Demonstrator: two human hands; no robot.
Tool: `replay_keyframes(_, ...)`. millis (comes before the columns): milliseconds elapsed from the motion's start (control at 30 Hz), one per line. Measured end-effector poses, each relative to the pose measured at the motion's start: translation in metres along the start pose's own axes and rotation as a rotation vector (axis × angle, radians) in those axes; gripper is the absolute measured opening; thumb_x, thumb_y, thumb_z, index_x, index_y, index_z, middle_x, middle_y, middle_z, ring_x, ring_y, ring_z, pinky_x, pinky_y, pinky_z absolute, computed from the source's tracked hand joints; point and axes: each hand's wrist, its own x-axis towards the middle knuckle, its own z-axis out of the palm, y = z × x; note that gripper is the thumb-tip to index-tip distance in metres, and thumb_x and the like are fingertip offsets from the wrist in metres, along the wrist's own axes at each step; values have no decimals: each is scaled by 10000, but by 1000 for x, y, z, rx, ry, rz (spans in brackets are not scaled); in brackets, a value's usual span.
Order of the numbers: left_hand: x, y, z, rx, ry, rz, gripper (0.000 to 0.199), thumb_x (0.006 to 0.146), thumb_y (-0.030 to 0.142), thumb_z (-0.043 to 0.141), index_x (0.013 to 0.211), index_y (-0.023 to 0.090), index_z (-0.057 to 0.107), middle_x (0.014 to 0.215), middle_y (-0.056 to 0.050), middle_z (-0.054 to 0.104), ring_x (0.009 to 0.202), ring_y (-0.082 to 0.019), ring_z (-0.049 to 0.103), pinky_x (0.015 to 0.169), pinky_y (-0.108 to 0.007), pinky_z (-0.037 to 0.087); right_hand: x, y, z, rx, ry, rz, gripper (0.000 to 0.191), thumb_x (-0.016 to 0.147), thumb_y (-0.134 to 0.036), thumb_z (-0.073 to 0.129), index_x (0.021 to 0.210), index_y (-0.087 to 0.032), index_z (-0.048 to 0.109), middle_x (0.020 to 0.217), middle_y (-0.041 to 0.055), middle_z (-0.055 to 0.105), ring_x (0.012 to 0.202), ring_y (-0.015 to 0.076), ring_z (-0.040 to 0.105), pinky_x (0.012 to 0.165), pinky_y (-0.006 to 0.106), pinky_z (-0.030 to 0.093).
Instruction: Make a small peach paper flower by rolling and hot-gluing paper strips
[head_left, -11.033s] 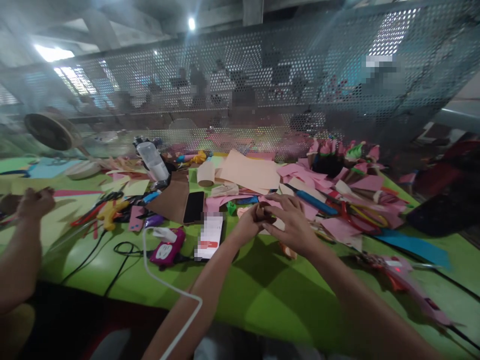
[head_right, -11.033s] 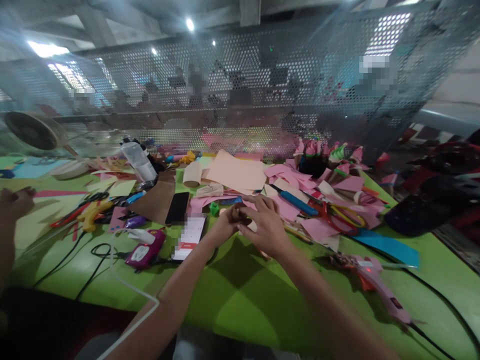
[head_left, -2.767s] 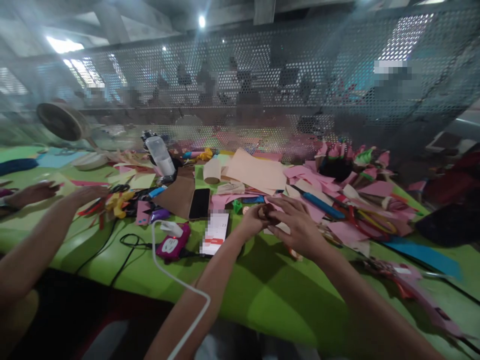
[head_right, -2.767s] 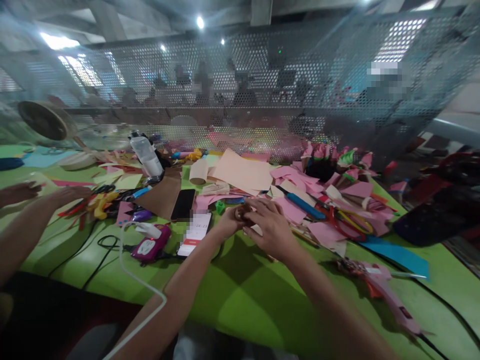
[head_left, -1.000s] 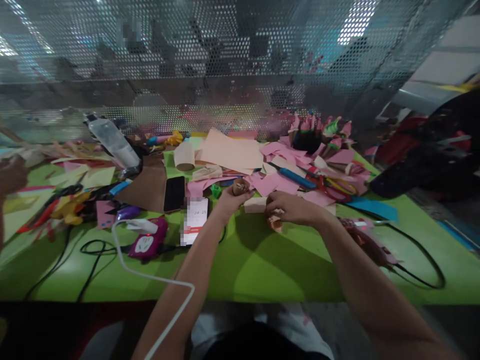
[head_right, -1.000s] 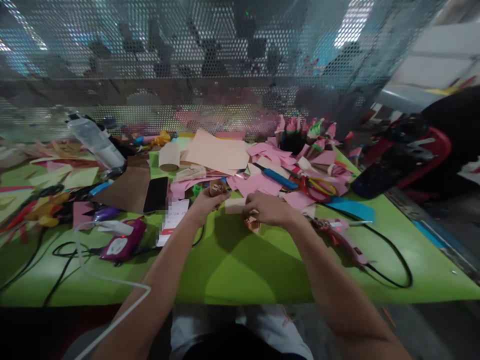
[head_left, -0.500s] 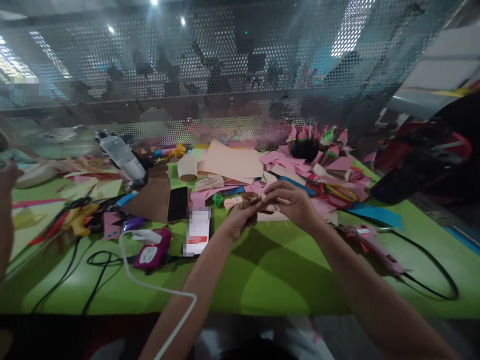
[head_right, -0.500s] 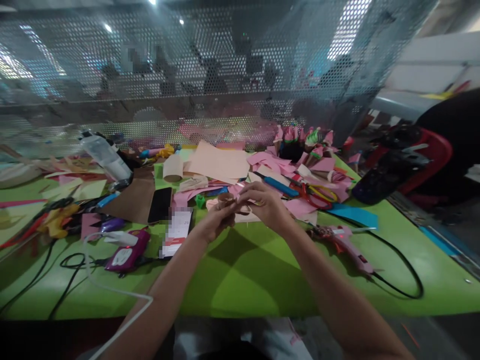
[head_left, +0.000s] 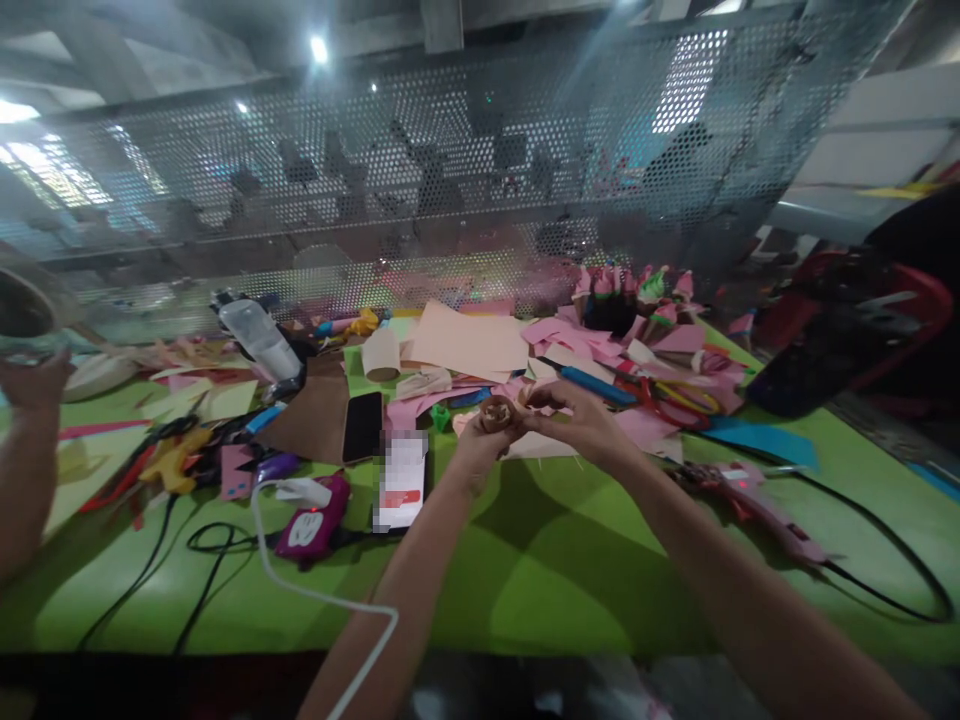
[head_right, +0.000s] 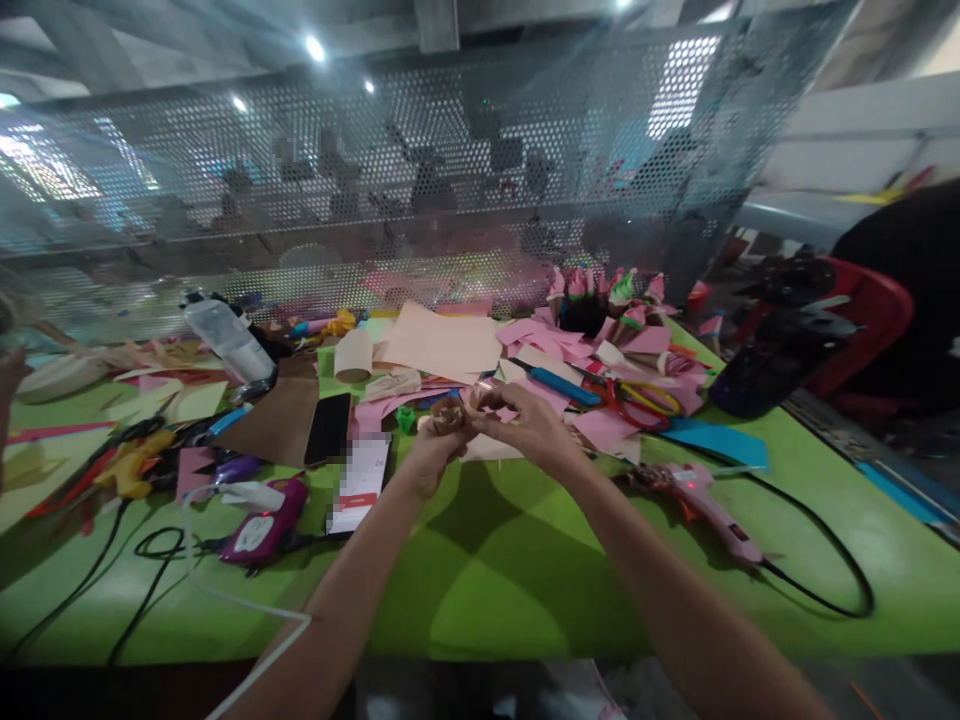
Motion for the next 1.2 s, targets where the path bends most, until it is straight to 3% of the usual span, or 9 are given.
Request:
replay_keyframes(200,-4,3,4,-14,-32,-9,277,428,199,871,607,145,667,558,34,597,562,-82,506,562,-220,393,0,7,5,-1,43,-115,176,824,-408,681,843,-233,676,897,40,686,888,209,628,801,354,493)
replay_keyframes(400,-5,2,6,12,-57,4,400,377,222,928,702,143,709,699,-3,693,699,-133,601,717,-273,482,-1,7,3,-53,0,-101,103,787,-300,672,852,-221,677,892,46,677,856,209,618,764,350,497)
replay_keyframes(633,-4,0,2,84,-120,-6,477,453,270,917,847,158,672,759,14,651,737,-125,583,763,-279,461,-3,-8,-7,155,162,16,252,788,-443,709,872,-214,648,820,25,685,767,188,625,741,346,512)
replay_keyframes(800,-8,3,4,139,-226,76,564,501,271,897,956,193,572,847,16,609,820,-139,567,761,-255,441,-4,-16,-7,148,89,-1,271,774,-476,730,835,-219,667,867,32,699,830,200,628,767,349,510)
replay_keyframes(1200,-14,9,3,264,-260,80,471,611,279,804,950,239,479,843,40,560,836,-143,526,761,-245,411,-4,-15,-1,179,26,32,277,770,-470,735,849,-211,673,840,28,691,798,182,609,750,331,489)
